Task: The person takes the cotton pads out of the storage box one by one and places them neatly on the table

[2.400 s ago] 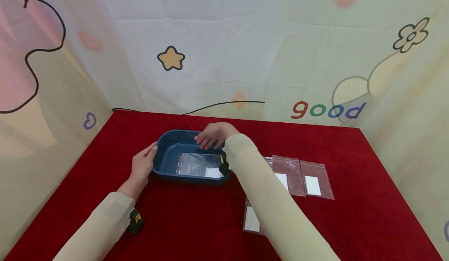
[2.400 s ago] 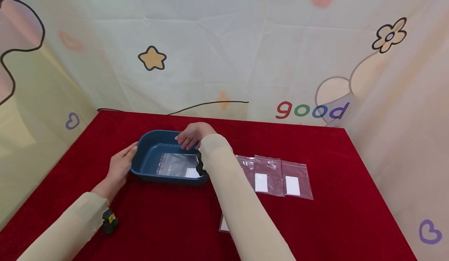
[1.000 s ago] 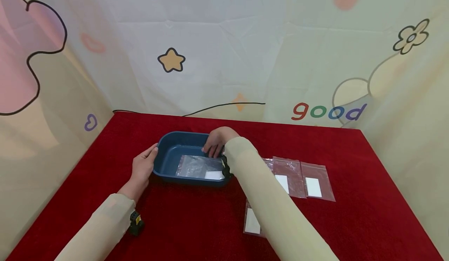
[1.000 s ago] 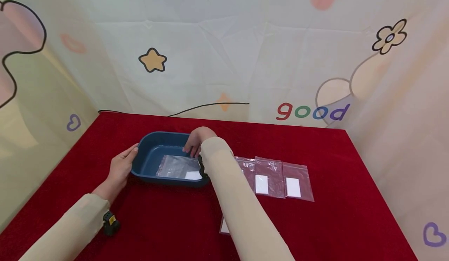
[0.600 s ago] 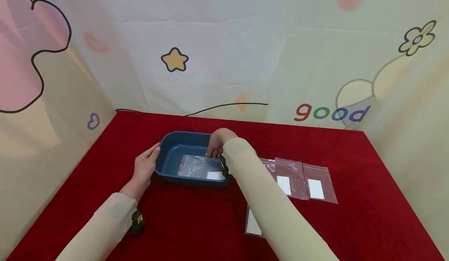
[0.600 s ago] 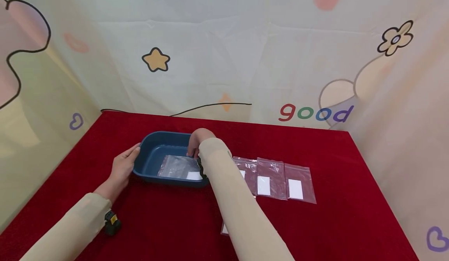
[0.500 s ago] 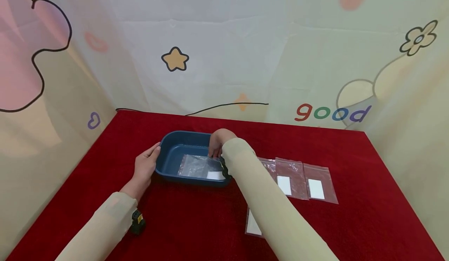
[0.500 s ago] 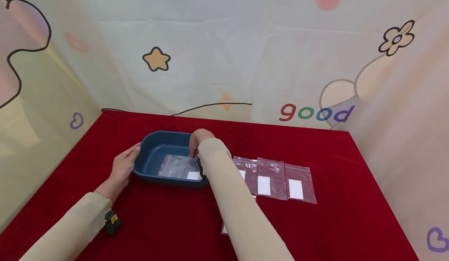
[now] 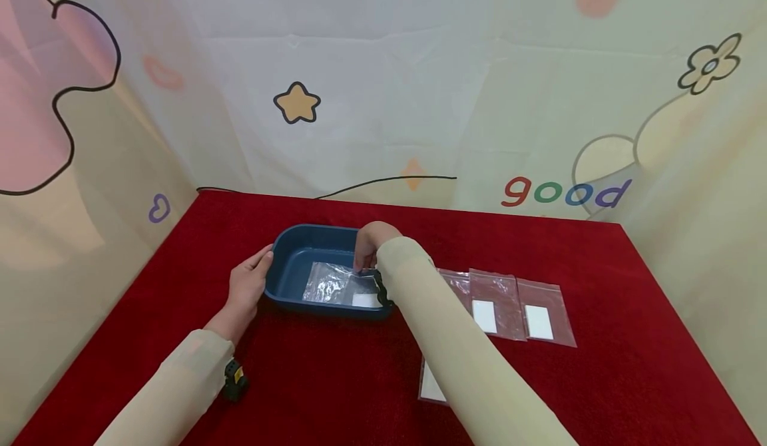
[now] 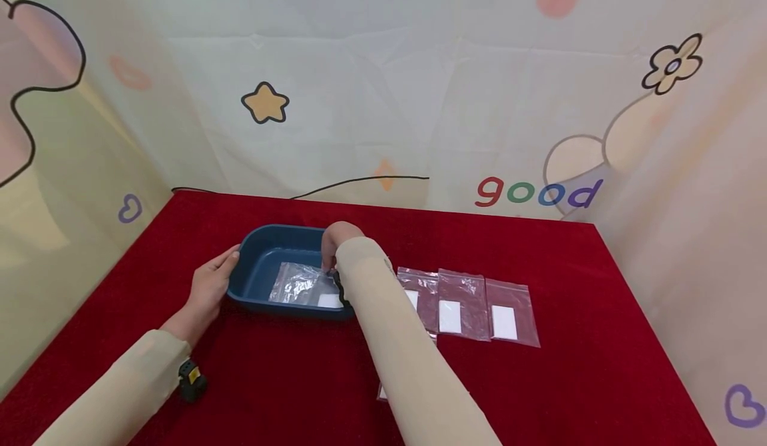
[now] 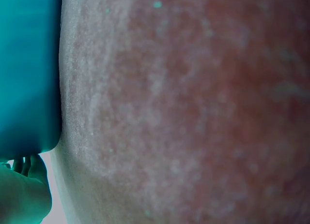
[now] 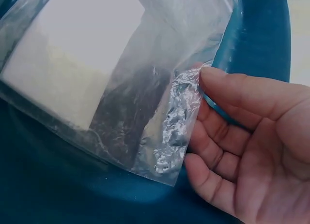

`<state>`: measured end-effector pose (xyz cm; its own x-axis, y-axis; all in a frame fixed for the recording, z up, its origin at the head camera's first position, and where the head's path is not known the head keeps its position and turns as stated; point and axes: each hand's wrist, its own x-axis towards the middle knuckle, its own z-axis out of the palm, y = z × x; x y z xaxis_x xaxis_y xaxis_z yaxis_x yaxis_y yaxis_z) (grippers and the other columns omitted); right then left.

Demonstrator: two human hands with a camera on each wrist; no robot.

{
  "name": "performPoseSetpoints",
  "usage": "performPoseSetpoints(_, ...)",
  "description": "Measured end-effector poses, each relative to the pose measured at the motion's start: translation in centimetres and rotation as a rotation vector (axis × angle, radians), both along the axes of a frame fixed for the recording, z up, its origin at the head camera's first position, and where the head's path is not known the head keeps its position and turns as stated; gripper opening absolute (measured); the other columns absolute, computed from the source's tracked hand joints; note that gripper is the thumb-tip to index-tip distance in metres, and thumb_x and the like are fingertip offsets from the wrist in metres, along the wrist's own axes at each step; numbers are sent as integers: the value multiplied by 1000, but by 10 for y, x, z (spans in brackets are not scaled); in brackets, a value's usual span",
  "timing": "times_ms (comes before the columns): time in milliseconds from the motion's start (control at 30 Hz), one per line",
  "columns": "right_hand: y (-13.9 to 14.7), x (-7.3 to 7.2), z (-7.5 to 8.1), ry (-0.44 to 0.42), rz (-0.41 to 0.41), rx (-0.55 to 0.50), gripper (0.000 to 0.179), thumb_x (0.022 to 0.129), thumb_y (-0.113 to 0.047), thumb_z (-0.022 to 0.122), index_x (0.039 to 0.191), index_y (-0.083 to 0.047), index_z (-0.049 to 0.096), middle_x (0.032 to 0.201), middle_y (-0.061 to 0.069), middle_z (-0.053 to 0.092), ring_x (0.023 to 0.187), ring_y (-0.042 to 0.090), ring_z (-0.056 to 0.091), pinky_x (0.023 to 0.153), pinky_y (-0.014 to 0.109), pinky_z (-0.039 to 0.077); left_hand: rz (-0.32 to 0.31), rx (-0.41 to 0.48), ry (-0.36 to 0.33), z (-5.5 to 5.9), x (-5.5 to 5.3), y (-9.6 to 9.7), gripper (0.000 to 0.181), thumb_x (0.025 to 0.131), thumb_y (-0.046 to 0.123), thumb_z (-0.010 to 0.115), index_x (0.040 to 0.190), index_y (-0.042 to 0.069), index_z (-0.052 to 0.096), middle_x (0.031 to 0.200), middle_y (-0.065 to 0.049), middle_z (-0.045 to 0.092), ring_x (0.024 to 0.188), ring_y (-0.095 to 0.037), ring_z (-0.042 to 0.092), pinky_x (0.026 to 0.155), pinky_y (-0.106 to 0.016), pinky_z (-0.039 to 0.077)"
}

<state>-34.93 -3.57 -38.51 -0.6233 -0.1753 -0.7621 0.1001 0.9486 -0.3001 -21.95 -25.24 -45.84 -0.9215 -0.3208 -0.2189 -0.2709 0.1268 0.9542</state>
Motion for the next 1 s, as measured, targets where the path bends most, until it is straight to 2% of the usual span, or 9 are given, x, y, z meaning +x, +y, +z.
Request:
performPoseSetpoints(100, 2, 1, 1, -1, 9, -41, 15, 86, -13, 83, 100, -10, 81, 112, 8, 71, 100, 20, 58, 88, 31, 59, 1, -4, 3, 0, 0, 0, 49, 110, 27, 46, 155, 9, 44, 164, -14, 40, 154, -30, 36, 126, -47, 35)
performPoseSetpoints(200, 4, 3, 3, -4, 24, -78, 8, 88, -10, 80, 96, -8, 81, 103, 7, 72, 95, 19, 60, 85, 29, 60, 2, -5, 7, 1, 0, 0, 49, 110, 27, 46, 155, 8, 44, 164, -14, 40, 153, -30, 36, 126, -47, 35)
performPoseSetpoints(400, 6, 6, 9, -41, -31, -108, 6, 90, -10, 77, 93, -4, 78, 86, 8, 75, 82, 18, 70, 76, 25, 60, -3, 2, 15, 1, 2, 1, 49, 110, 26, 46, 155, 7, 44, 164, -14, 40, 154, -30, 35, 126, -47, 33)
performPoseSetpoints(600, 10, 8, 9, -13, -9, -155, 7, 92, -11, 75, 89, -5, 74, 83, 8, 75, 75, 17, 66, 63, 22, 52, 6, -6, 5, 2, 1, 1, 48, 110, 26, 46, 155, 8, 44, 164, -14, 40, 154, -30, 35, 127, -48, 33)
performPoseSetpoints(833, 10, 9, 9, -19, 6, -207, 11, 97, -9, 69, 90, -2, 75, 80, 9, 75, 70, 15, 68, 66, 21, 54, 7, -5, -3, 3, 2, 2, 49, 110, 28, 46, 156, 9, 43, 164, -14, 40, 154, -31, 36, 126, -48, 34)
performPoseSetpoints(1000, 14, 9, 13, 7, 76, -221, 10, 98, -9, 68, 92, -4, 75, 82, 7, 75, 73, 15, 70, 69, 23, 55, 10, -2, -7, 1, 1, 2, 49, 110, 28, 46, 155, 10, 44, 164, -13, 40, 153, -30, 36, 126, -47, 35)
